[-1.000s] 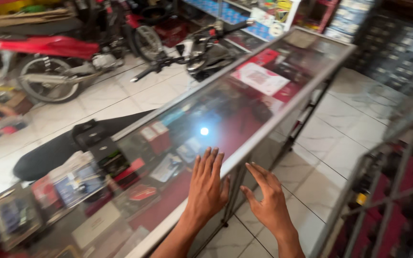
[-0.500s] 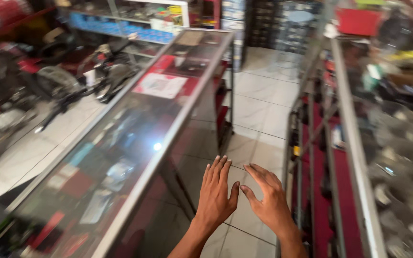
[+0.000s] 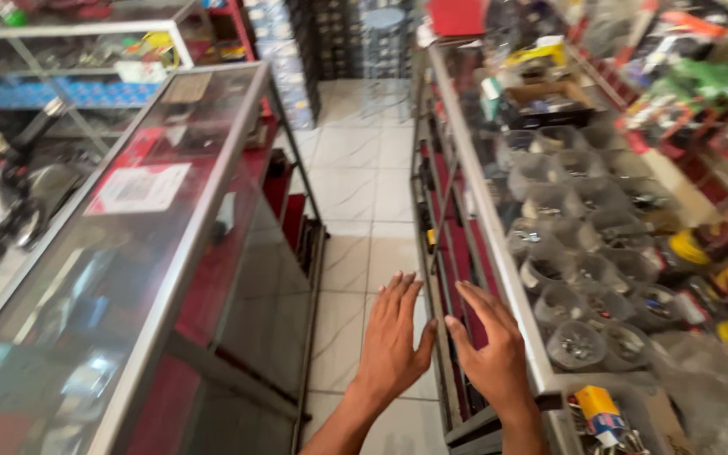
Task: The person organizes boxes of motorcycle parts on a glass display counter by moving them from a shelf to the counter and arranging them.
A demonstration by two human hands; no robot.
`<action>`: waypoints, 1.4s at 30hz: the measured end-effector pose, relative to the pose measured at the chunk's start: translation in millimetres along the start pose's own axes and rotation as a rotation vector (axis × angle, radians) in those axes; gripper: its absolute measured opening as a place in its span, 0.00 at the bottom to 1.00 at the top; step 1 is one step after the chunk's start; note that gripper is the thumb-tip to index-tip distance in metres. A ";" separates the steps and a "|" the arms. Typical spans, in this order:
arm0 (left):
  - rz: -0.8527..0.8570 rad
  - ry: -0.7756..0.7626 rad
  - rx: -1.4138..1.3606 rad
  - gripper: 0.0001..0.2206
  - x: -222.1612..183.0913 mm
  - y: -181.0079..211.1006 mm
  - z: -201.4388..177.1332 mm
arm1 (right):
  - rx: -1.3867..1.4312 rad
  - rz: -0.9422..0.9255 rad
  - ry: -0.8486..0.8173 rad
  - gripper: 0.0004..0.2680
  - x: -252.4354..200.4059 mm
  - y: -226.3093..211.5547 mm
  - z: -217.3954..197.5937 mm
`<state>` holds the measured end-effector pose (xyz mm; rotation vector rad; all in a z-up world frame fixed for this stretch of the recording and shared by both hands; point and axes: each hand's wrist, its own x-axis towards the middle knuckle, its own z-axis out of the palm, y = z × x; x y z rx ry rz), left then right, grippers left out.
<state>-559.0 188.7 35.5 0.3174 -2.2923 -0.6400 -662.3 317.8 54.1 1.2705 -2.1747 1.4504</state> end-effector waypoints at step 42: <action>0.314 -0.438 -0.555 0.28 107.6 -28.6 101.8 | -0.578 0.495 0.517 0.18 3.6 42.7 -35.2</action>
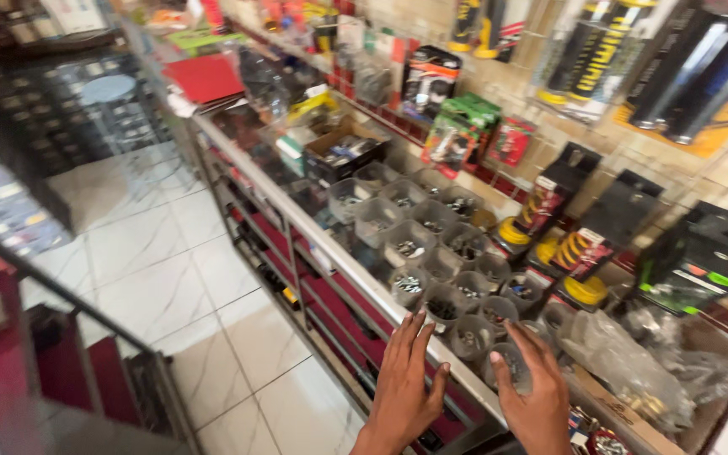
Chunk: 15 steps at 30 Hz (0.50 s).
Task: The person organizes boxes of motorcycle parts on a glass display counter by moving them from a shelf to the counter and arranging them.
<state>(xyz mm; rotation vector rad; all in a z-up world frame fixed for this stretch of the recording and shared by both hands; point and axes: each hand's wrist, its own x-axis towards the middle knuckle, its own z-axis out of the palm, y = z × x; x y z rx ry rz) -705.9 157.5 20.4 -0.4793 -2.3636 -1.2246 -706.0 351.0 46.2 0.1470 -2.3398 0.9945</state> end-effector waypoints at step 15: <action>0.273 -0.082 -0.072 0.29 69.2 64.7 69.8 | -0.018 0.072 0.211 0.16 28.2 21.6 -79.5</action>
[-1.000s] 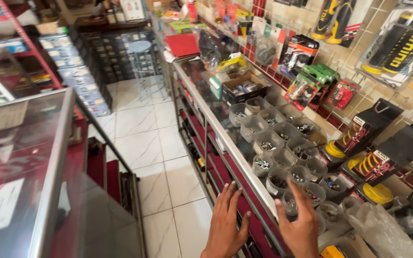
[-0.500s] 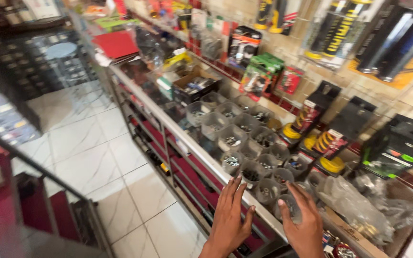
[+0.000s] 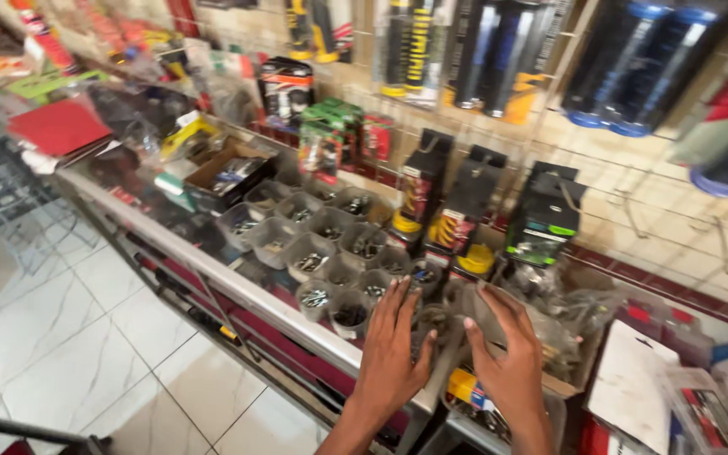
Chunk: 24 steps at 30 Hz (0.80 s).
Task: The person organizes boxes of motorcycle parts on a glass display counter by moving them from a shelf to the counter and arranging them.
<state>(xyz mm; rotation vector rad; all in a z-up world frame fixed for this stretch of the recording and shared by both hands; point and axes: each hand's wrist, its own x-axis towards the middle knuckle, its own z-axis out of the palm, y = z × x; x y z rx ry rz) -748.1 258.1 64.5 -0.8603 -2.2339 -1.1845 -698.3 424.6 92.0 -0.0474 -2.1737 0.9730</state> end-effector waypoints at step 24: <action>0.106 0.033 -0.520 0.31 180.1 61.1 123.0 | 0.214 0.169 0.149 0.29 94.6 104.0 -22.6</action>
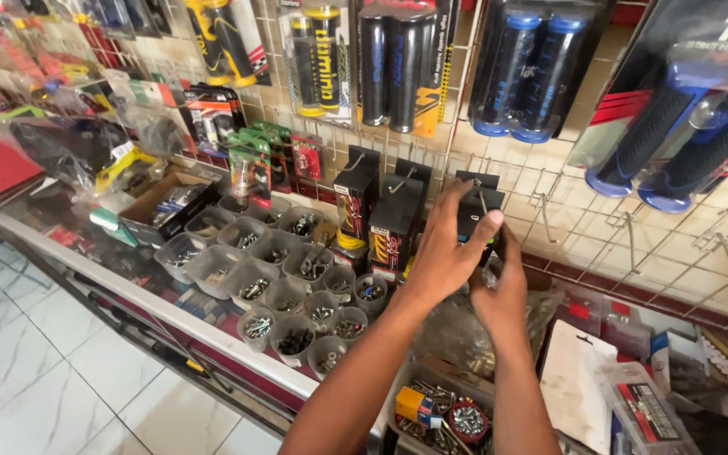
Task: The person organizes boxes of motorcycle parts on a glass display counter by moving them from a shelf to the counter and arranging them.
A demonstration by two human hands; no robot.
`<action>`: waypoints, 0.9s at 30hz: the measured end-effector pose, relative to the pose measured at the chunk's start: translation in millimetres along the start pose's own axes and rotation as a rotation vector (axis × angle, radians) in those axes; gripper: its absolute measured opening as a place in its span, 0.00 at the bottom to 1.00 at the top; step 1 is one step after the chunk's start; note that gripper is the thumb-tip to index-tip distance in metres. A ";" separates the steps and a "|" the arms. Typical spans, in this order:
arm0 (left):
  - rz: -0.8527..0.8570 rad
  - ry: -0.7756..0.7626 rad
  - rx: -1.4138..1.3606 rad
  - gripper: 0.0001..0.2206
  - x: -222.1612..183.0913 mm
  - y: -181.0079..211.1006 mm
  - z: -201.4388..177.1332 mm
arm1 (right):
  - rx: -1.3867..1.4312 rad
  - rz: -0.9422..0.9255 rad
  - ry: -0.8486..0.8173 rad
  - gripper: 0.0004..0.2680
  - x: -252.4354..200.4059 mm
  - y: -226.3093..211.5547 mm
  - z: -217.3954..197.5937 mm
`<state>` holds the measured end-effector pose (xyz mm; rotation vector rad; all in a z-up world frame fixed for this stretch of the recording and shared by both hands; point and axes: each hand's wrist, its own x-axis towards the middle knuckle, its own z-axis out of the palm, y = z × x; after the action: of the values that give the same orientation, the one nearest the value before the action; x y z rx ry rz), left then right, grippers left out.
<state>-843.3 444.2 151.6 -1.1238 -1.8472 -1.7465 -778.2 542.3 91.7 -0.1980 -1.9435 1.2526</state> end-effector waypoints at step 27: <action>-0.040 -0.013 -0.085 0.23 11.9 7.0 -14.6 | 0.267 0.184 0.021 0.27 -34.4 -33.3 -6.6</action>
<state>-849.2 433.3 167.4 -1.1397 -1.8302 -1.8601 -741.5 512.7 101.9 -0.2562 -1.7491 1.6085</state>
